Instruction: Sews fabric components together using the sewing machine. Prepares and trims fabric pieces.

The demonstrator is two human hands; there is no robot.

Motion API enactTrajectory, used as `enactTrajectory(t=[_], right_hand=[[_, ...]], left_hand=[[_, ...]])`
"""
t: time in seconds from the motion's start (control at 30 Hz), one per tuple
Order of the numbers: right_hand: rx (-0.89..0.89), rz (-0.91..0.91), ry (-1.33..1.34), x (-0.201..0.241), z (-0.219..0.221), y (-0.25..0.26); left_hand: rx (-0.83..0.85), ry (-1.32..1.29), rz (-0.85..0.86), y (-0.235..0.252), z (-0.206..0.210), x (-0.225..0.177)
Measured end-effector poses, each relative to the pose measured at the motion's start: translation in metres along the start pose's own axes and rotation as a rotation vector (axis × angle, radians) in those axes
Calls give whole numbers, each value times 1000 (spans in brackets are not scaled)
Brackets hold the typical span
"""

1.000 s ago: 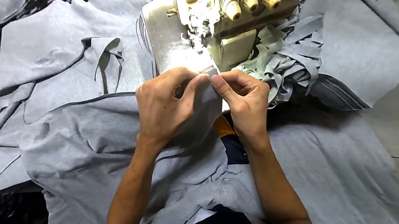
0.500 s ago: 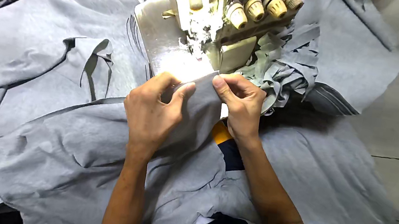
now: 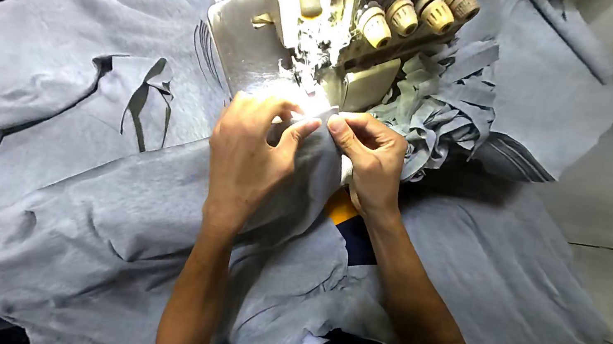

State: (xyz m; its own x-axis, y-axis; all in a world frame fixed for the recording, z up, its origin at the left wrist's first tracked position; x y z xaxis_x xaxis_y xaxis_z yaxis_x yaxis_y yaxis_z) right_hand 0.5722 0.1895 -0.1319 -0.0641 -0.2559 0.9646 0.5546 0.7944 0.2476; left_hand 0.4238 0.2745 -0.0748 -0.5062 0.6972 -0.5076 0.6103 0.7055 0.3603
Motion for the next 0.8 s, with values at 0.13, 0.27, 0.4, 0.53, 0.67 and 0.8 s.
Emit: enactTrajectory(t=[0.13,0.27,0.4,0.53,0.67,0.8], right_hand=[[1,6,33,7,-1,1],[-10,-17,12,8,-5,1],[-24,-17,13,6,-6,-2],[-44,-29,-43,3,-4,0],[-80,-49,-107,-6,0,12],[-97,-91,-194,-12,1,12]], left_hand=[[45,-156,-10,7,8,-4],[40,-191,-53,4,11,-6],[-31,-141,-62,1,12,-12],[-77,-52,-75,0,15,-14],[-70,61,-122,-4,19,-8],[-70,88,-106,-8,18,-3]])
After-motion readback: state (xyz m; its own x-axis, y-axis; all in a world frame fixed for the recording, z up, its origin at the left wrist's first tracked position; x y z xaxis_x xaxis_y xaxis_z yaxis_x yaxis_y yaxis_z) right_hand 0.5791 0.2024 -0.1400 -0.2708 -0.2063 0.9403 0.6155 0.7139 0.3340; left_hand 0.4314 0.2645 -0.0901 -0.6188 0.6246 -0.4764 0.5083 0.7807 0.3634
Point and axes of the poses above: each hand's wrist, its own y-axis towards the middle knuckle, its own z-axis out of the palm, x = y × z, the point moved 4 cm from there along y, towards the middle knuckle, and after that the axes turned 2 degrees about x, right-handed, at the moved point
